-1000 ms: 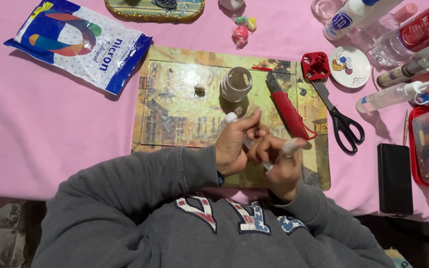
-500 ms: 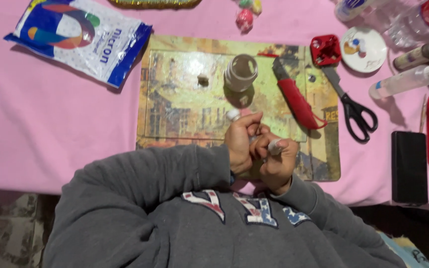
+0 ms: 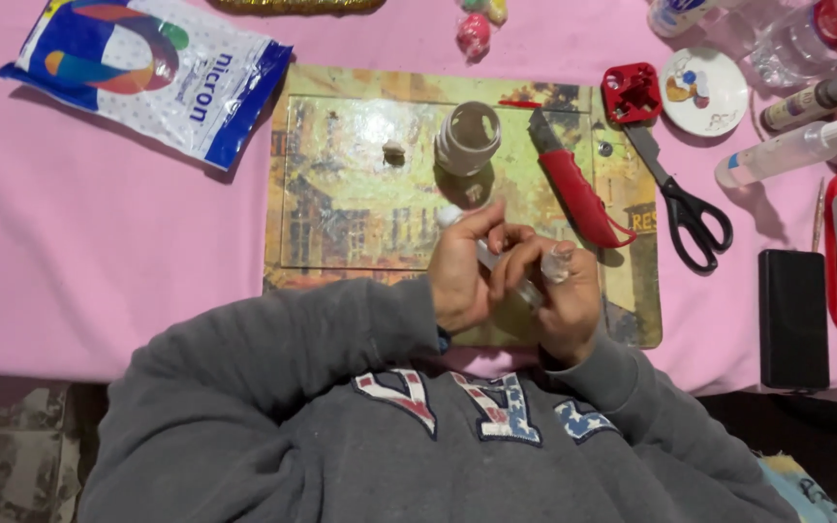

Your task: Decorate a small container with a heart-shaped cutout using glue and string.

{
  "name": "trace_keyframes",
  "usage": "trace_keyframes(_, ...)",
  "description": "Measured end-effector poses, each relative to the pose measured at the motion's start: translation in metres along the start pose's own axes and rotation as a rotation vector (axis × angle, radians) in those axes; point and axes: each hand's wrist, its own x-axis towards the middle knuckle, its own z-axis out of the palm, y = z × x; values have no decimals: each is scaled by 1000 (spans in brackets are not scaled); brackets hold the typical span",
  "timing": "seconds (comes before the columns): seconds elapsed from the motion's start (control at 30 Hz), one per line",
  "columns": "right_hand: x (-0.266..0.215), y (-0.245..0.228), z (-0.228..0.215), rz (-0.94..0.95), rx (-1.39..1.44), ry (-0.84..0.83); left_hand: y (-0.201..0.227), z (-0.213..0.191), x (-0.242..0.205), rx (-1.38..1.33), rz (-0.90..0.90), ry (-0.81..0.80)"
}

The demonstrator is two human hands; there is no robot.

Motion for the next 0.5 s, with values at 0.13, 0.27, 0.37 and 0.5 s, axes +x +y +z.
trace_keyframes(0.13,15,-29,-1,119,-59,-53,15,17,-12,68,79,-183)
trace_keyframes(0.27,21,-27,-13,114,-17,-137,22,16,-12,95,114,-319)
trace_keyframes(0.37,28,-28,-6,89,-8,-112,27,29,-17,52,84,-344)
trace_keyframes(0.5,26,-41,8,122,-81,-49,29,44,-35,25,84,-377)
